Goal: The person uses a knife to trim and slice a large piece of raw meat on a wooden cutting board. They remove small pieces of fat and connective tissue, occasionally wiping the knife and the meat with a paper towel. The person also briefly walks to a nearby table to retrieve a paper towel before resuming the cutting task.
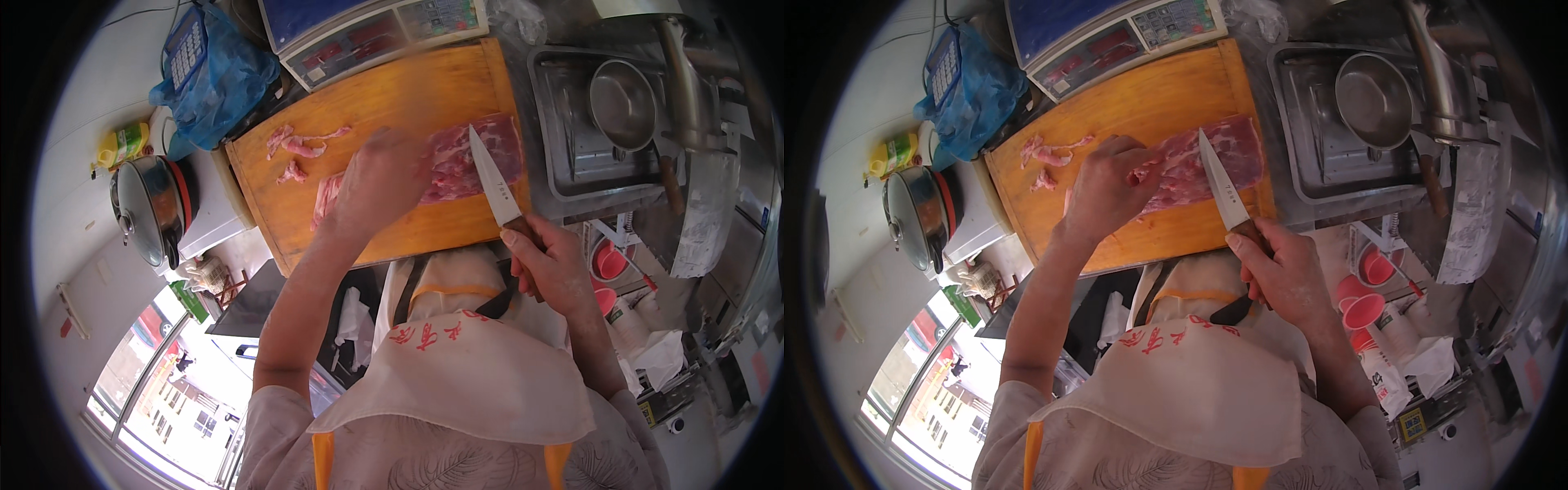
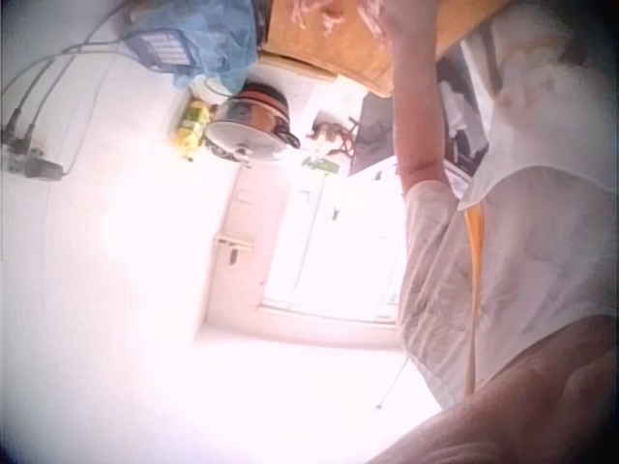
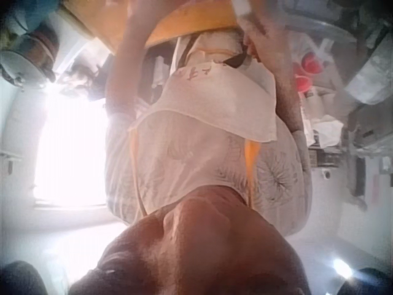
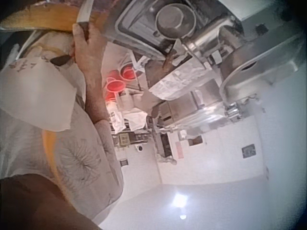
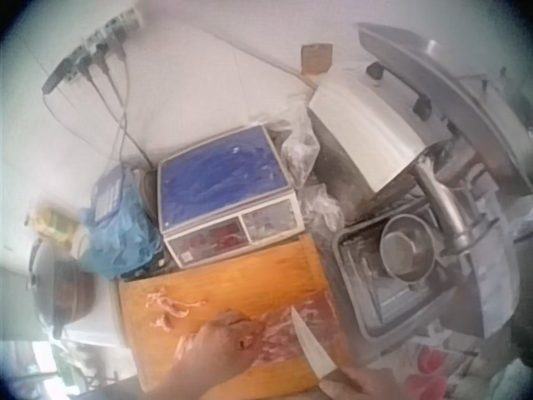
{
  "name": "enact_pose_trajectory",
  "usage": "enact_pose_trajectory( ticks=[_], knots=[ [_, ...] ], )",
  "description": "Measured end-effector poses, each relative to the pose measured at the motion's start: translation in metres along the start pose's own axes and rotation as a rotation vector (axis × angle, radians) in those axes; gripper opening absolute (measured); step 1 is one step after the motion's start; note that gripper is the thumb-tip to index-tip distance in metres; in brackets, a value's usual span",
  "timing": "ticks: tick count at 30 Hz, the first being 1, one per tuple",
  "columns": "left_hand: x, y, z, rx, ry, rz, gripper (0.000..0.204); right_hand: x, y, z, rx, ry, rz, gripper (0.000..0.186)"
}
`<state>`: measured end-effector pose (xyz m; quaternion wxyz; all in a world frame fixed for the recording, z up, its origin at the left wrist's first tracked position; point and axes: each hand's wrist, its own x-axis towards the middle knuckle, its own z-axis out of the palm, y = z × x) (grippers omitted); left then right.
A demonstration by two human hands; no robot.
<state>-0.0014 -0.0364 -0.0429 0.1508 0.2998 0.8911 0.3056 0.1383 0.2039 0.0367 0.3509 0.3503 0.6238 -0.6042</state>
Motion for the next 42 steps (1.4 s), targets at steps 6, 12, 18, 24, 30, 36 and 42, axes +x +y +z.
enact_pose_trajectory(
  ticks=[6,12,18,24,30,36,42],
  knots=[
    [0.006,0.003,0.002,0.063,-0.126,-0.051,0.013,0.003,-0.001,-0.004,-0.006,-0.021,-0.018,0.031],
    [0.018,0.004,-0.001,0.131,-0.281,-0.097,0.018,0.005,-0.004,-0.005,-0.024,-0.053,-0.017,0.031],
    [0.021,-0.005,-0.010,0.025,-0.357,-0.161,0.020,0.002,-0.002,-0.002,-0.027,-0.099,0.000,0.031],
    [0.020,-0.003,-0.021,-0.218,-0.307,-0.215,0.016,0.002,-0.005,0.008,0.089,-0.196,0.057,0.032],
    [0.021,0.008,-0.023,-0.197,-0.348,-0.300,0.014,-0.007,-0.019,0.009,0.084,-0.239,0.181,0.031],
    [0.014,0.017,-0.017,-0.125,-0.228,-0.164,0.012,-0.007,-0.016,0.029,0.070,-0.212,0.107,0.038],
    [0.013,0.014,-0.018,-0.153,-0.208,-0.123,0.010,-0.013,-0.015,0.040,0.072,-0.200,0.095,0.032]
  ],
)
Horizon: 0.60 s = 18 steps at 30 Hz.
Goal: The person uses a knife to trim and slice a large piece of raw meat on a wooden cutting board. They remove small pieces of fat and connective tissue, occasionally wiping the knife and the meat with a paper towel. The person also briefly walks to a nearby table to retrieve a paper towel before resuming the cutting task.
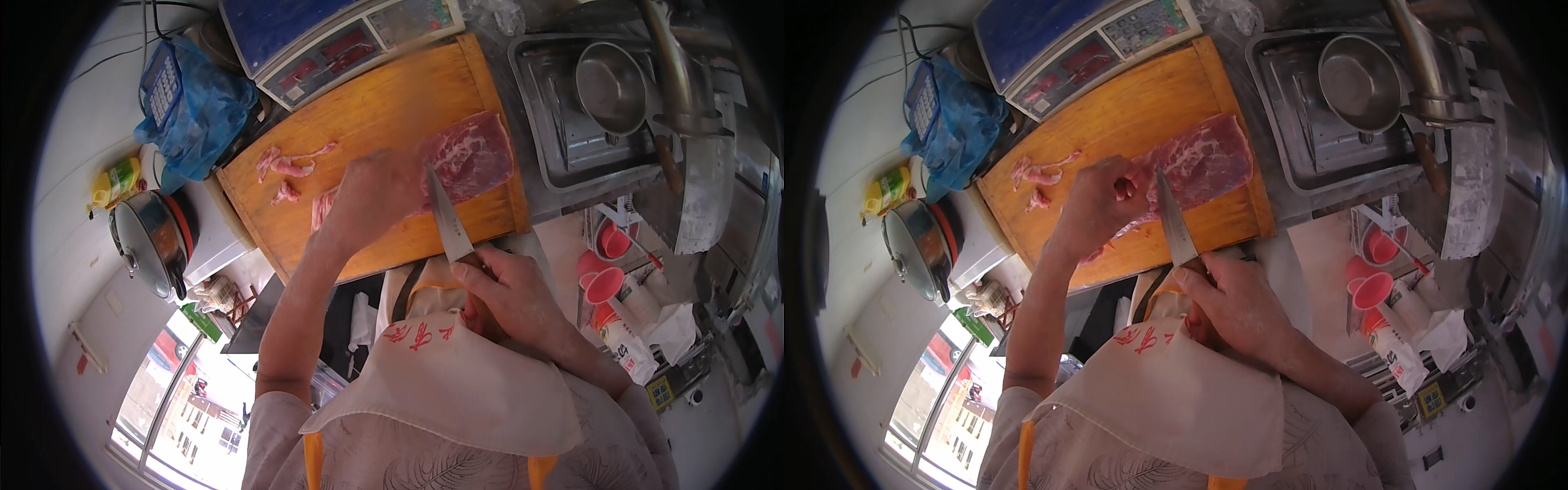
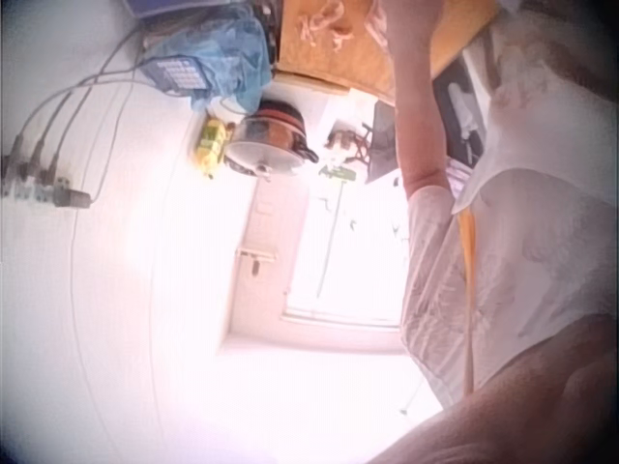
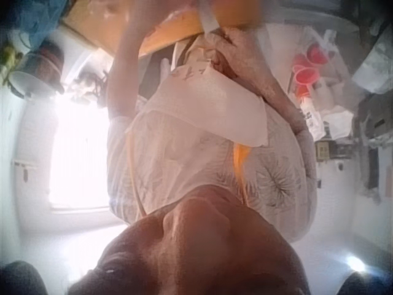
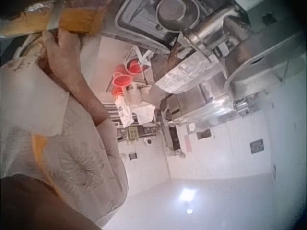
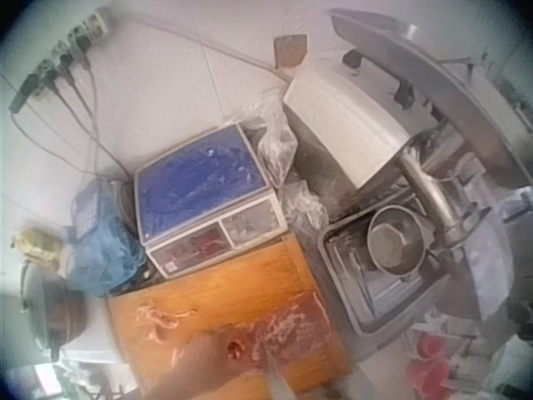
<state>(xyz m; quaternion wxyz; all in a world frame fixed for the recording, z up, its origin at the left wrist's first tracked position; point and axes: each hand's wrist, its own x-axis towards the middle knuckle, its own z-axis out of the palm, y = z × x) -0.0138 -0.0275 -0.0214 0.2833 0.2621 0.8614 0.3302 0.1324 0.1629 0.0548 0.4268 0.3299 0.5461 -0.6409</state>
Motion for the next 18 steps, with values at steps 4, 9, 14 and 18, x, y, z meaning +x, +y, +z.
enact_pose_trajectory(
  ticks=[4,9,14,18],
  knots=[
    [0.001,0.001,-0.003,0.006,-0.024,-0.023,0.009,0.005,0.003,0.010,0.082,0.015,-0.042,0.038],
    [-0.003,-0.016,-0.009,-0.195,-0.031,-0.291,0.012,-0.008,0.004,0.021,0.222,0.066,0.044,0.035],
    [0.000,-0.016,-0.008,-0.151,0.072,-0.089,0.015,-0.023,0.011,0.022,0.058,0.159,0.007,0.033],
    [0.005,-0.023,0.005,0.104,-0.013,0.165,0.013,-0.025,0.012,0.016,0.153,0.221,0.029,0.032]
  ],
)
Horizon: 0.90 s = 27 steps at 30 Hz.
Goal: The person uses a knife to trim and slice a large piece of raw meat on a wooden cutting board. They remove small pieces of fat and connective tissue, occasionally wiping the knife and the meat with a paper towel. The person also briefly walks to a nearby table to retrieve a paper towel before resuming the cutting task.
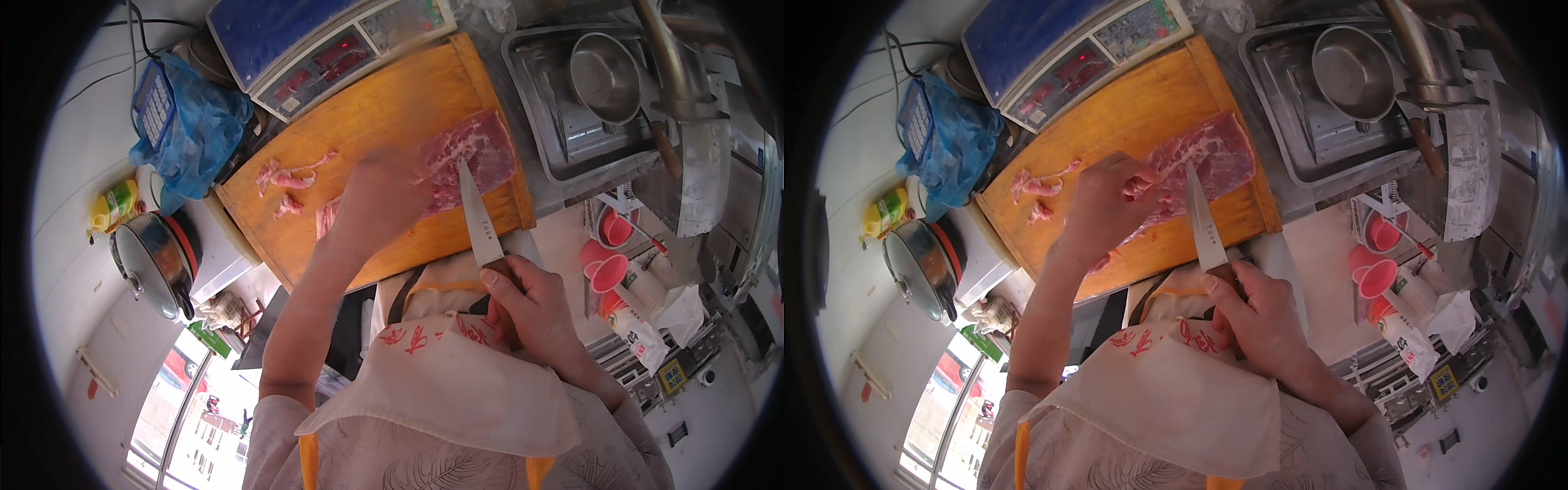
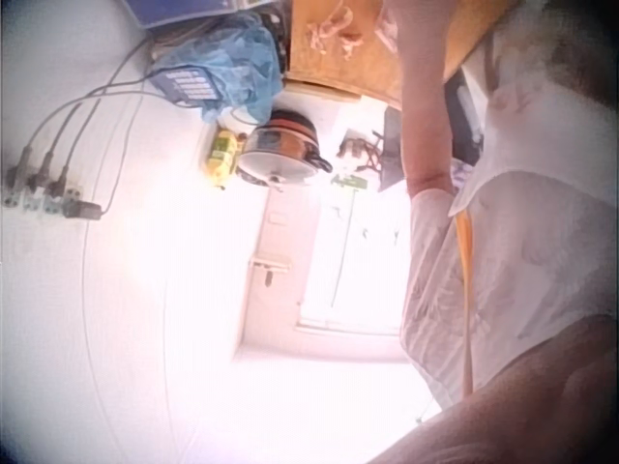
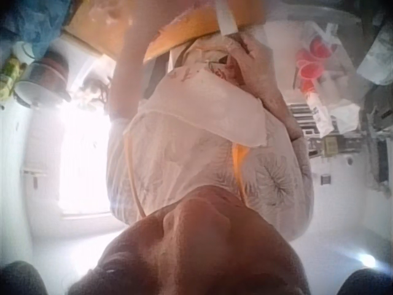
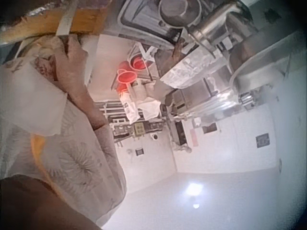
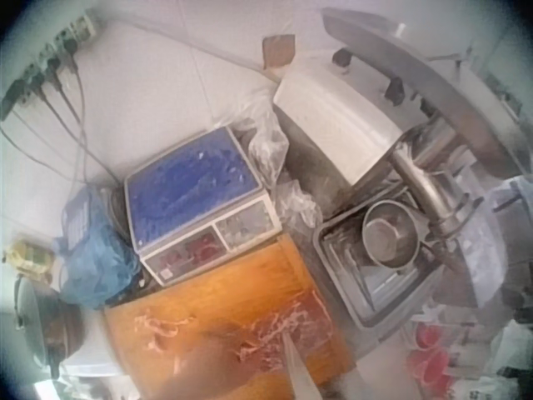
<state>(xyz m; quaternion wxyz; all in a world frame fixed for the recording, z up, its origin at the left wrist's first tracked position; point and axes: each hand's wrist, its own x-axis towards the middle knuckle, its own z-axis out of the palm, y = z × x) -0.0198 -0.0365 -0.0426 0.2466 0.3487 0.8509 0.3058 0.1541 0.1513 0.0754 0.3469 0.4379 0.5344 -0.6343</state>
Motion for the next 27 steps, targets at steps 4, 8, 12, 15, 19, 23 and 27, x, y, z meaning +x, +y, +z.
enact_pose_trajectory(
  ticks=[4,8,12,15,19,23,27],
  knots=[
    [0.010,0.006,0.006,-0.021,-0.058,-0.164,0.011,0.008,0.002,-0.001,0.018,-0.013,-0.077,0.031],
    [0.023,0.011,-0.005,-0.026,-0.187,-0.311,0.015,0.012,0.001,0.001,0.020,-0.016,-0.056,0.032],
    [0.030,0.012,-0.020,-0.101,-0.286,-0.278,0.018,0.014,-0.010,0.003,-0.006,-0.049,0.012,0.035],
    [0.035,0.012,-0.026,-0.202,-0.354,-0.374,0.017,0.021,-0.008,0.008,0.001,-0.068,-0.039,0.037],
    [0.033,0.004,-0.031,-0.459,-0.383,-0.555,0.016,0.029,-0.012,0.016,0.042,-0.086,-0.037,0.037],
    [0.041,0.001,-0.036,-0.442,-0.393,-0.623,0.021,0.041,-0.013,0.022,0.031,-0.100,-0.116,0.038],
    [0.046,-0.007,-0.037,-0.373,-0.464,-0.605,0.025,0.043,-0.024,0.031,0.139,-0.141,-0.073,0.039]
  ],
)
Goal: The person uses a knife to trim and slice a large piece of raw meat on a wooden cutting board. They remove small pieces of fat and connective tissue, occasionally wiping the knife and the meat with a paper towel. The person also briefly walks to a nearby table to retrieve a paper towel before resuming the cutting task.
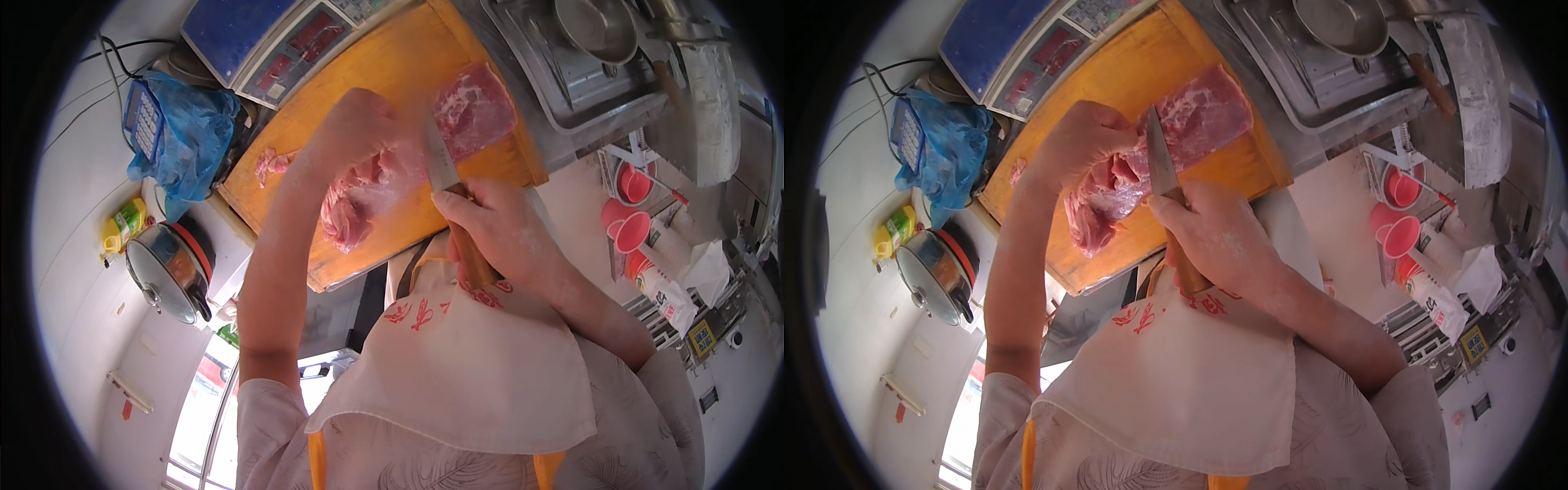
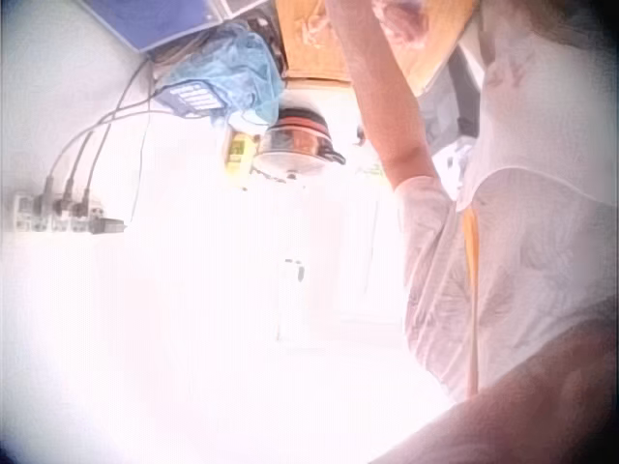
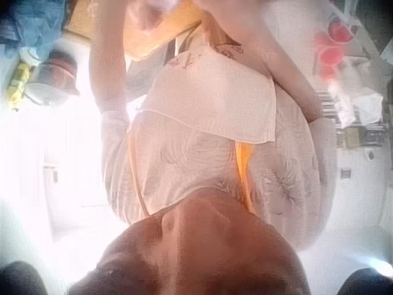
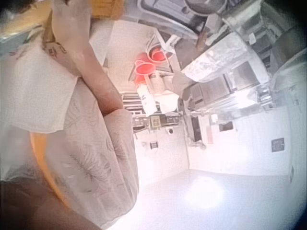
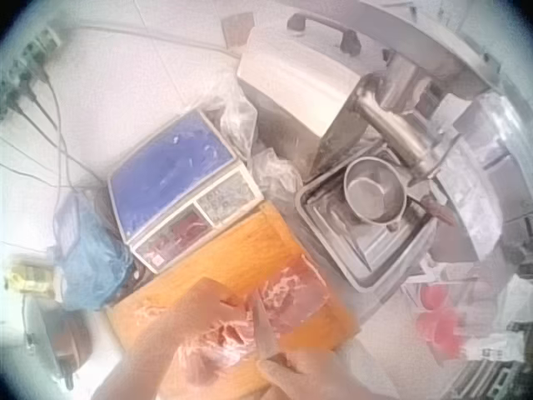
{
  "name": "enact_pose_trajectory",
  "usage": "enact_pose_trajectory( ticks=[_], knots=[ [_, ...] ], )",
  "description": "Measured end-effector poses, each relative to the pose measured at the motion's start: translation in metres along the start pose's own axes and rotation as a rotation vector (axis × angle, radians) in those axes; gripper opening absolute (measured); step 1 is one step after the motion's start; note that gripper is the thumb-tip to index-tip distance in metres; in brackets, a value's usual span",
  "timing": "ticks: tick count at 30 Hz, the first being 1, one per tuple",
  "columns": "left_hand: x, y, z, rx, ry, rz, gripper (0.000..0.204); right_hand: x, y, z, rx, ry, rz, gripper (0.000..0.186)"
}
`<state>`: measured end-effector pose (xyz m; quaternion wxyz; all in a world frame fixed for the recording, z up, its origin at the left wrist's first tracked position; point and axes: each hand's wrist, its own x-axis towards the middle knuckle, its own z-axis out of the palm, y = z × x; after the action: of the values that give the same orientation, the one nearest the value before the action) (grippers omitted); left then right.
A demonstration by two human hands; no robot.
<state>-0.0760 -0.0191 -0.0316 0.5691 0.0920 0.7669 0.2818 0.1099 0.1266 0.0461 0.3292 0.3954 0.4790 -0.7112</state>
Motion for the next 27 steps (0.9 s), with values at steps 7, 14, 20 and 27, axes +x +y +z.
enact_pose_trajectory(
  ticks=[7,14,20,27],
  knots=[
    [0.001,0.003,-0.002,0.095,-0.040,0.083,0.026,-0.006,0.006,0.010,0.007,-0.040,0.037,0.042],
    [0.002,-0.009,-0.004,-0.007,-0.067,0.019,0.027,0.001,0.022,0.028,-0.116,0.018,-0.029,0.037],
    [-0.012,-0.009,-0.019,0.084,0.080,0.156,0.027,-0.005,0.027,0.034,-0.255,0.134,-0.152,0.034],
    [-0.022,-0.052,-0.036,-0.102,0.165,0.095,0.035,0.002,0.023,0.028,-0.205,0.122,-0.138,0.037]
  ],
)
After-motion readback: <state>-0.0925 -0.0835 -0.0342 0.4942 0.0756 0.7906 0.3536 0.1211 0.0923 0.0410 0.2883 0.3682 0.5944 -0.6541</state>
